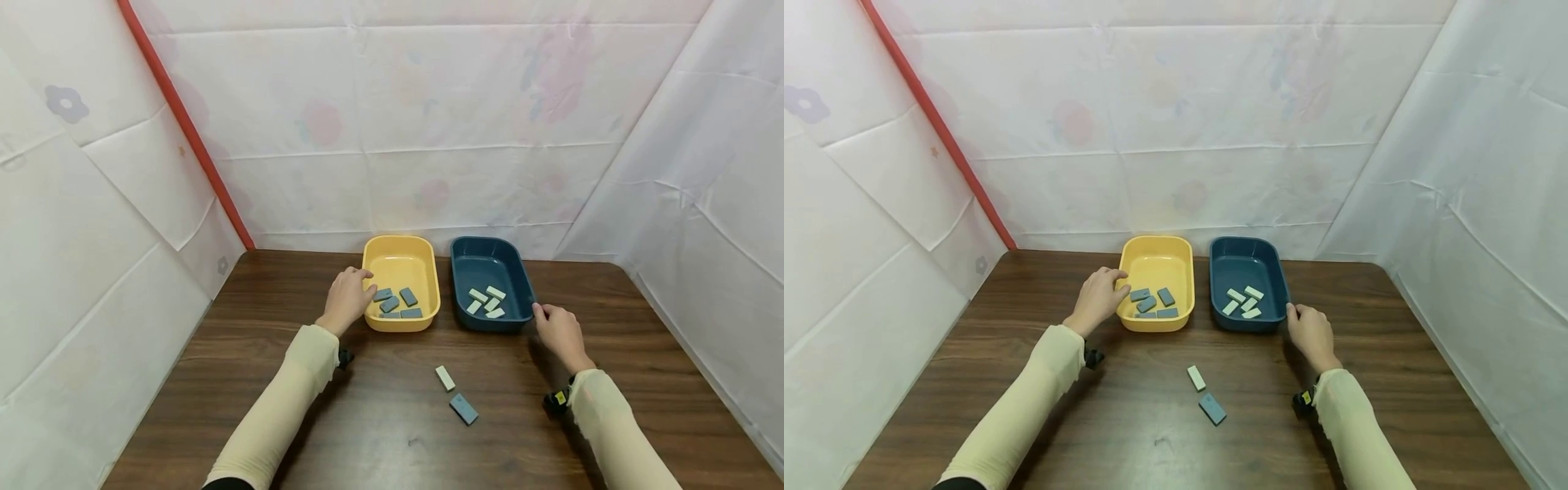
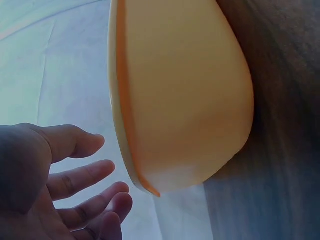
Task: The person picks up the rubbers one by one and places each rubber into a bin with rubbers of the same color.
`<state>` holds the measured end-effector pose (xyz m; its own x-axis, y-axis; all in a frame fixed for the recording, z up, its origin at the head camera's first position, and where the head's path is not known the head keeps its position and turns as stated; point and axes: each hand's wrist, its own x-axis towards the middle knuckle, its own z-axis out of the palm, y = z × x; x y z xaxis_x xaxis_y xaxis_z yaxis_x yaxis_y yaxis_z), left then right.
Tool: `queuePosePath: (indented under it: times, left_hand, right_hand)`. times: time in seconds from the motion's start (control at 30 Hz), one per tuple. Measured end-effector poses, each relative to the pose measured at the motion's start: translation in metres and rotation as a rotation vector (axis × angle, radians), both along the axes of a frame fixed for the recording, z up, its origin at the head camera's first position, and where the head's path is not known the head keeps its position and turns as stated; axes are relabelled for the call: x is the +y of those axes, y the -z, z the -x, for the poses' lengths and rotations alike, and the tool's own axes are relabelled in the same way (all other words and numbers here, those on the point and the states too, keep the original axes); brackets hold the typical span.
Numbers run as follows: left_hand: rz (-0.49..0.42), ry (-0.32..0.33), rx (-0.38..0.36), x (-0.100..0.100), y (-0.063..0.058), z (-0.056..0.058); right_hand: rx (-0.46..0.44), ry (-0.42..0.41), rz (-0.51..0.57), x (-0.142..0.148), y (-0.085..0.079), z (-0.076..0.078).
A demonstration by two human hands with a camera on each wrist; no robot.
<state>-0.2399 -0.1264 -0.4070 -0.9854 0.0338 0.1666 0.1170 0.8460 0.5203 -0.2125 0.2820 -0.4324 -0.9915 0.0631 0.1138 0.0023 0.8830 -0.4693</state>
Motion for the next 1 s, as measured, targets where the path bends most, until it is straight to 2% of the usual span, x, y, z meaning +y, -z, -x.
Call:
queuePosePath:
  times: [0.3,0.67,1.0]
  left_hand:
    - [0.004,-0.008,0.002,-0.005,0.012,-0.003]
    - [0.009,-0.037,0.009,-0.008,0.02,-0.006]
    - [-0.027,-0.024,0.063,-0.012,0.027,-0.008]
  right_hand:
    - [0.0,-0.004,0.004,-0.001,0.001,-0.001]
    - [0.021,0.001,0.015,-0.001,-0.002,-0.003]
    - [0.045,0.028,0.03,-0.002,-0.001,-0.003]
